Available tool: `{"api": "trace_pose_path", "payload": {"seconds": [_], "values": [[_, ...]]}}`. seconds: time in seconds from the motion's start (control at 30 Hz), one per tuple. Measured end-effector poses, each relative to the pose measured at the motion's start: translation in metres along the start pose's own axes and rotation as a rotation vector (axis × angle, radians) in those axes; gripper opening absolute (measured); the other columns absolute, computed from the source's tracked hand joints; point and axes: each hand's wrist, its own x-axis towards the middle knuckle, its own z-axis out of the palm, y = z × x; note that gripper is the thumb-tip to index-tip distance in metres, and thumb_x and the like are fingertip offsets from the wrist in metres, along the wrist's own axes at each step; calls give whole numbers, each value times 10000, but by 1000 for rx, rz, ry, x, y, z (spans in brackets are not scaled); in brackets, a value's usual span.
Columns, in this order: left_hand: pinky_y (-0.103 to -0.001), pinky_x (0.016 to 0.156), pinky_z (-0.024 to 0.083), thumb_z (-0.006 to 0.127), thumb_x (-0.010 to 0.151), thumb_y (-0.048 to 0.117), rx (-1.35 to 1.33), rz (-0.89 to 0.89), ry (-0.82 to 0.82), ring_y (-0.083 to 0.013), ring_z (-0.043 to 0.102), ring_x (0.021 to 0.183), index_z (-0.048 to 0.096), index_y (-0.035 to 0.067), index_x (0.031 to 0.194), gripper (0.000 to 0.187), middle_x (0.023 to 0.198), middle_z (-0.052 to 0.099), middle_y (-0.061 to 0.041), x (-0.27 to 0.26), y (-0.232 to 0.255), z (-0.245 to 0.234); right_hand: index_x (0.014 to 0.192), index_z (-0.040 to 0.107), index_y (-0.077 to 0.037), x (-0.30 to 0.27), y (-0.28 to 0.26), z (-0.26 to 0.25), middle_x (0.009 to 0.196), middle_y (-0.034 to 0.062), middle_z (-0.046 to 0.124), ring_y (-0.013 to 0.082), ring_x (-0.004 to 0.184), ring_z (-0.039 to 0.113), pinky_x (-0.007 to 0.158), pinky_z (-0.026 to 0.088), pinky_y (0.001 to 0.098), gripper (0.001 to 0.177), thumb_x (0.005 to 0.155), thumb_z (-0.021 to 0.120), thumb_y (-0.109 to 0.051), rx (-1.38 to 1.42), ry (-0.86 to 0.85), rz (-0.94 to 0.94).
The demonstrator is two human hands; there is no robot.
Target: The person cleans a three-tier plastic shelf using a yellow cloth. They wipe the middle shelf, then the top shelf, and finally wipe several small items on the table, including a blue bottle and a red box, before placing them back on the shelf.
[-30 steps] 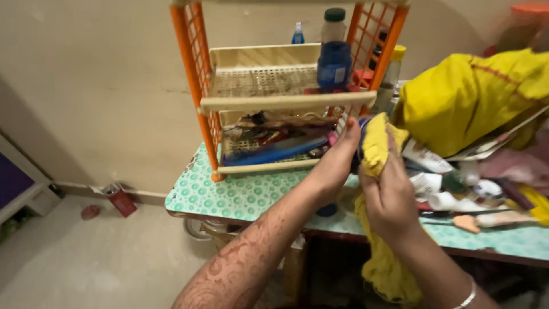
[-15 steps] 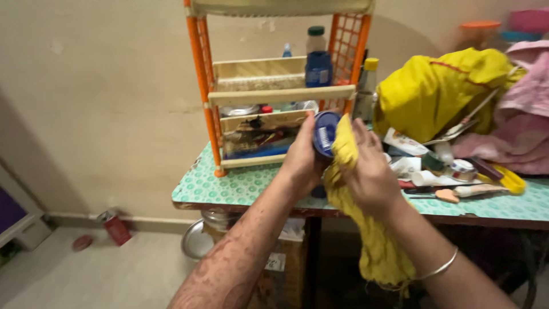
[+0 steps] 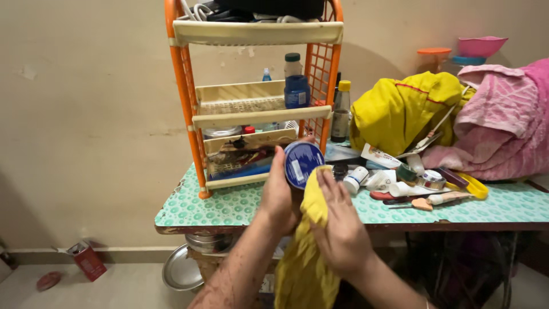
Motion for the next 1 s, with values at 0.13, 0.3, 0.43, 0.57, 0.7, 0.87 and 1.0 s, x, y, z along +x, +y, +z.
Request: {"api": "trace_pose_path", "payload": {"seconds": [0.13,0.3,0.43,0.57,0.7,0.87,1.0], "values": [[-361,993,512,267,1099,508,15,-135,119,-216,650,1136,536,63,1445,625,1250,677,-106,-15,-25,-8,1398,442,163,0,-1,8,1535,323,454,457,1480,409,1224,298,526,558,945,602,-120,7,6,-48],[-343,1026,513,349,1090,458,53,-41,-21,-180,646,1183,475,56,1532,611,1334,654,-79,-22,-22,0,1393,526,124,3,33,16,1445,281,584,402,1405,547,1196,413,496,385,1081,476,-96,189,207,99],[-414,916,537,595,927,427,499,91,-22,-239,628,1100,361,126,1604,777,1294,592,-125,-37,8,11,1154,507,120,-1,69,15,1140,284,615,390,994,646,900,551,528,307,1132,468,-184,1045,480,1040],[-426,947,506,933,652,289,1296,508,241,-319,601,1143,357,22,1400,981,1256,559,-187,-46,20,27,1180,590,-20,8,70,-8,1139,132,682,244,1004,700,916,569,404,290,1063,427,-229,1293,628,936],[-448,1017,496,902,709,164,1503,766,89,-373,575,1180,359,38,1416,900,1287,559,-207,-56,18,33,1271,614,6,-9,43,-4,1126,110,692,199,973,659,857,529,329,377,1068,419,-245,863,374,782],[-388,1100,525,862,744,92,1255,794,-59,-302,608,1298,360,38,1448,867,1379,572,-173,-62,12,22,1324,606,78,-40,15,12,1122,129,685,177,991,633,869,510,296,412,1093,464,-232,921,232,595],[-367,1072,486,716,884,264,677,518,-45,-259,589,1239,414,31,1466,696,1358,594,-158,-58,-4,6,1308,597,78,-33,4,8,1158,129,707,186,1015,679,898,539,302,411,1060,433,-205,1164,281,707]]}}
